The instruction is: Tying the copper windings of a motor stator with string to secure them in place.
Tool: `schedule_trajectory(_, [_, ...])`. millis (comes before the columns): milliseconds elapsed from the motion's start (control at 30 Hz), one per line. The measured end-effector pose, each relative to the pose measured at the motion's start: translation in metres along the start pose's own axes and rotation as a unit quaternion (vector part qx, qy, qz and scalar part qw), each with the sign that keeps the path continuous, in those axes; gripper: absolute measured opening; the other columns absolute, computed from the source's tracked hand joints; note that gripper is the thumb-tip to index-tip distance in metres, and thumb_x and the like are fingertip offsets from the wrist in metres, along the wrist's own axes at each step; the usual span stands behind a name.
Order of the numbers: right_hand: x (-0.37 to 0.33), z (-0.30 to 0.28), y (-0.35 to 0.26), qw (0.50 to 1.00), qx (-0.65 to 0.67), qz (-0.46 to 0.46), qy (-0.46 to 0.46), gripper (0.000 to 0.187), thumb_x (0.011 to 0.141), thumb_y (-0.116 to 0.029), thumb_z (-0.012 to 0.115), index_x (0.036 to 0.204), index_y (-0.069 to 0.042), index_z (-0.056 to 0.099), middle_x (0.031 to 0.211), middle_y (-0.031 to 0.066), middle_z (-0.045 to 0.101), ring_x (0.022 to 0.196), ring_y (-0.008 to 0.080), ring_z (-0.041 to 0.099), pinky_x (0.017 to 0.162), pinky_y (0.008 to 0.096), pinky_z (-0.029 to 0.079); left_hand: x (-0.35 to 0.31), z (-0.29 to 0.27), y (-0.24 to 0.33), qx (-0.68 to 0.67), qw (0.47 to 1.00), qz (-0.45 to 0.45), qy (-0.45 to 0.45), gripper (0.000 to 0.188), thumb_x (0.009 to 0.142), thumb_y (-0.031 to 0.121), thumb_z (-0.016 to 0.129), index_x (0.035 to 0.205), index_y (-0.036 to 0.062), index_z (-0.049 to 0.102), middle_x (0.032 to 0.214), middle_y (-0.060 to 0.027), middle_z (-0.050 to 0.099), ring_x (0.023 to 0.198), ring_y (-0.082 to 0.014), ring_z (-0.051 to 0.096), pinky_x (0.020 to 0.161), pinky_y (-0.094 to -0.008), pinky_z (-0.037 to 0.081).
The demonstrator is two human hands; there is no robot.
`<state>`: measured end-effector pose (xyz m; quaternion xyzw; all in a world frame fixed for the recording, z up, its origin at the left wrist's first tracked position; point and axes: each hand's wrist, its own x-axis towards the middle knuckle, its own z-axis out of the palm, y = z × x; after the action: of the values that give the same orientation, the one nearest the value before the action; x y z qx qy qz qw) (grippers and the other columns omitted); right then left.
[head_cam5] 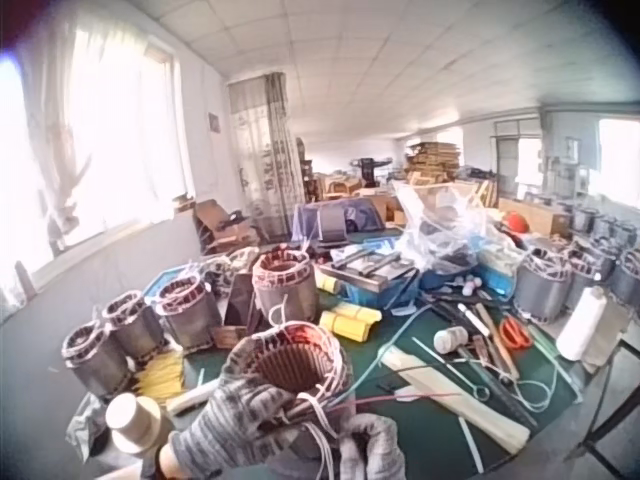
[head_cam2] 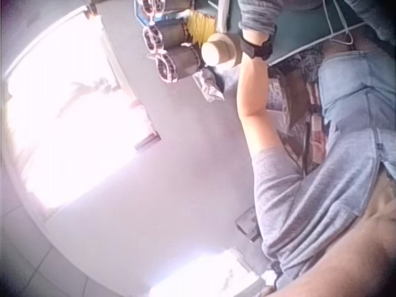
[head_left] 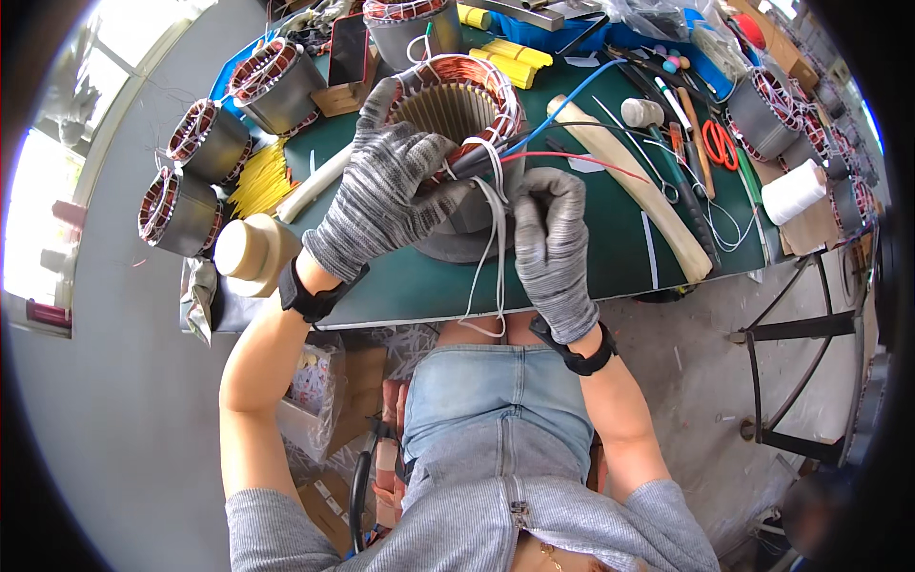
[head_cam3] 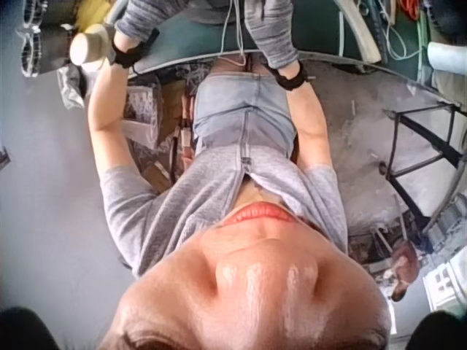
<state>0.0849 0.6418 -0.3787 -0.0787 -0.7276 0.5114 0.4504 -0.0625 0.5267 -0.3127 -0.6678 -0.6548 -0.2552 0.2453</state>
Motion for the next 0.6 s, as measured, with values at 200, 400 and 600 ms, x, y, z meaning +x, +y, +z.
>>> schedule_trajectory(200, [0.001,-0.004,0.006,0.998,-0.055,-0.024,-0.01,0.014,0.086,0.002,0.049,0.1,-0.002,0.046,0.091,0.0157,0.054,0.082,0.0299,0.058,0.075,0.0348,0.047,-0.001,-0.007,0.001,0.009,0.999,-0.021,-0.027,0.028,0.069,0.022,0.072,0.087,0.0031,0.06,0.067,-0.0082,0.055,0.069,-0.0266,0.057,0.102,-0.0464,0.03])
schedule_trajectory(400, [0.005,-0.001,0.002,1.0,-0.021,-0.01,-0.005,0.015,0.086,0.001,0.05,0.1,-0.003,0.046,0.091,0.0162,0.054,0.082,0.0313,0.057,0.074,0.0357,0.047,0.0,-0.006,0.003,-0.004,0.998,-0.038,-0.04,0.028,0.069,0.022,0.072,0.088,0.0034,0.061,0.068,-0.0086,0.056,0.07,-0.0271,0.058,0.103,-0.0462,0.03])
schedule_trajectory(600, [0.018,-0.043,-0.026,0.963,-0.079,-0.194,-0.169,0.016,0.088,-0.005,0.046,0.103,-0.002,0.052,0.092,0.0095,0.053,0.085,0.0206,0.05,0.079,0.0325,0.042,0.001,-0.003,0.004,-0.01,0.999,-0.041,-0.035,0.03,0.069,0.023,0.072,0.088,0.0032,0.062,0.067,-0.0089,0.057,0.073,-0.0273,0.058,0.103,-0.0471,0.029])
